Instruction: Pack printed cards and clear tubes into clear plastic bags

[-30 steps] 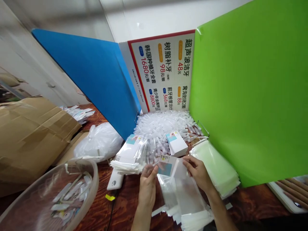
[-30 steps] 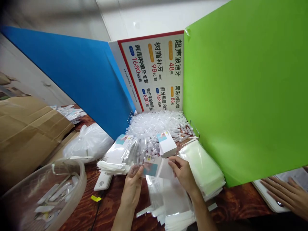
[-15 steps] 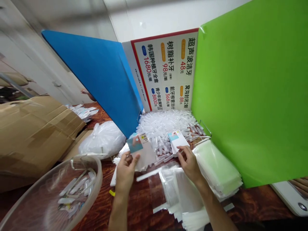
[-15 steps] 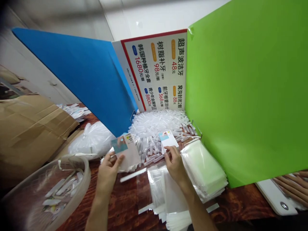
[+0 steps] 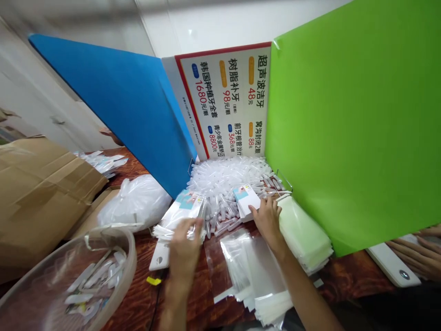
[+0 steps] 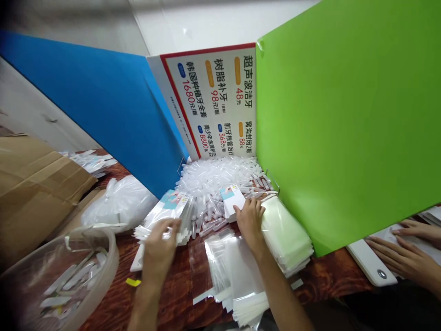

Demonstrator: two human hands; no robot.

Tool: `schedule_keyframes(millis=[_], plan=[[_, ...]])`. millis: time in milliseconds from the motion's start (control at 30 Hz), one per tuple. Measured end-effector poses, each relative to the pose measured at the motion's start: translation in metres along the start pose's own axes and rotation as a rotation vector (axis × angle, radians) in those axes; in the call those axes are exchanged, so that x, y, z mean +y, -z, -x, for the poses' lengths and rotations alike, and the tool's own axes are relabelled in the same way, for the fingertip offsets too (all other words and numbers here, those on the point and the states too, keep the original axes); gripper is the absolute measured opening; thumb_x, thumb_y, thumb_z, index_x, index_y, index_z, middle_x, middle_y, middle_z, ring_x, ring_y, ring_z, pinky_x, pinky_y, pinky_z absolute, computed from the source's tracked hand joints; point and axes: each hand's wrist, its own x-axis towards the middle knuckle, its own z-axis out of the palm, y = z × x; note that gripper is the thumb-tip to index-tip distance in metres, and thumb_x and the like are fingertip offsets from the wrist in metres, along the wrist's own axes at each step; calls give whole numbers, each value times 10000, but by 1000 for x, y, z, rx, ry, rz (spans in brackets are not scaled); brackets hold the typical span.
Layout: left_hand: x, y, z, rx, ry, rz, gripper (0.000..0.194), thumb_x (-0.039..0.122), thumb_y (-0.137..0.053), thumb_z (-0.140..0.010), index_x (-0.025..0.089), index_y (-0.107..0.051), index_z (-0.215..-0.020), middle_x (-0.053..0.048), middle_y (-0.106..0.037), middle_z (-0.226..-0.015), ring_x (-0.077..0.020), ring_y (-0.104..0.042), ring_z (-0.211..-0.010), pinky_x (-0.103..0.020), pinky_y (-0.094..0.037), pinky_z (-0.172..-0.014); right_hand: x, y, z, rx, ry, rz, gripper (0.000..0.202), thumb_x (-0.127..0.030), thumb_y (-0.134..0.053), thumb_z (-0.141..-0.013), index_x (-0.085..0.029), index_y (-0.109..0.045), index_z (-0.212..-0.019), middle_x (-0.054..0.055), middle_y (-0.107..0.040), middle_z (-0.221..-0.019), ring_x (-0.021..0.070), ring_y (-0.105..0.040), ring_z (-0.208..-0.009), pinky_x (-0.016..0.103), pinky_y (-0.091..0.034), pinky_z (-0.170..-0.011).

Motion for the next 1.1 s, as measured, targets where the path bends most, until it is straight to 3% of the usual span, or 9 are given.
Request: schedule_keyframes(millis=[133, 200, 267, 400, 567, 700, 833, 967, 1100], plan=[[12, -67, 92, -333, 325, 186, 340, 374, -850, -643, 217, -732, -920, -118, -701, -877, -313, -617, -836, -362, -425, -789, 0, -2, 2, 91, -13, -51, 337, -364, -560, -936, -90, -665, -1104, 243, -630, -1128, 381, -541, -1071, 486, -412, -870], [0, -92, 117, -338, 333, 129, 500, 283, -900, -529, 192, -720, -986, -135, -699, -941, -342, -621, -905, -385, -430, -831, 1, 0, 3, 151, 9, -167, 335, -334, -535, -936, -92, -665, -1128, 232, -659, -1102, 363, -575, -1052, 471, -437, -868], [-15, -101, 122, -330, 334, 112, 497, 237, -854, -573, 186, -700, -1043, -103, -693, -880, -315, -630, -855, -379, -440, -811, 5, 6, 4, 165, 27, -358, 344, -329, -493, -942, -114, -669, -1144, 192, -707, -1034, 311, -636, -935, 419, -477, -818], [-35, -86, 99, -407, 361, 231, 93, 272, -703, -753, 202, -680, -810, -38, -660, -704, -227, -621, -692, -320, -453, -698, 16, 23, 8, 69, -39, -683, 353, -392, -501, -928, -159, -686, -1118, 105, -754, -893, 223, -660, -668, 315, -502, -633], [-27, -57, 74, -293, 541, 509, 330, 367, -833, -662, 199, -592, -814, -44, -729, -780, -201, -672, -720, -278, -499, -657, 34, 43, 25, -34, -93, -842, 371, -439, -497, -952, -163, -680, -1117, 48, -726, -724, 190, -620, -536, 269, -475, -502], [-10, -34, 56, -133, 722, 744, 610, 346, -920, -556, 202, -530, -1002, 22, -719, -696, -130, -616, -511, -226, -473, -515, 48, 53, 41, -72, 40, -793, 307, -373, -524, -944, -188, -720, -1089, 107, -762, -1047, 255, -710, -909, 348, -561, -799], [3, -23, 34, 35, 731, 901, 642, 256, -946, -500, 194, -553, -1005, 27, -729, -761, -132, -691, -644, -208, -520, -598, 50, 56, 56, -411, 209, -890, 254, -331, -564, -935, -214, -759, -1048, 93, -769, -1075, 270, -699, -1019, 396, -539, -932], [7, -27, 30, 98, 745, 909, 561, 226, -946, -503, 187, -590, -934, 6, -747, -805, -146, -724, -763, -217, -542, -718, 41, 49, 67, -452, 128, -1060, 264, -384, -594, -929, -205, -749, -1044, 90, -760, -1038, 259, -695, -978, 352, -562, -843], [8, -35, 44, 55, 668, 789, 463, 335, -921, -581, 184, -625, -905, -14, -752, -839, -174, -728, -756, -240, -544, -670, 30, 38, 70, -382, -33, -1201, 343, -476, -613, -907, -190, -710, -1068, 3, -632, -652, 158, -585, -562, 249, -476, -504]])
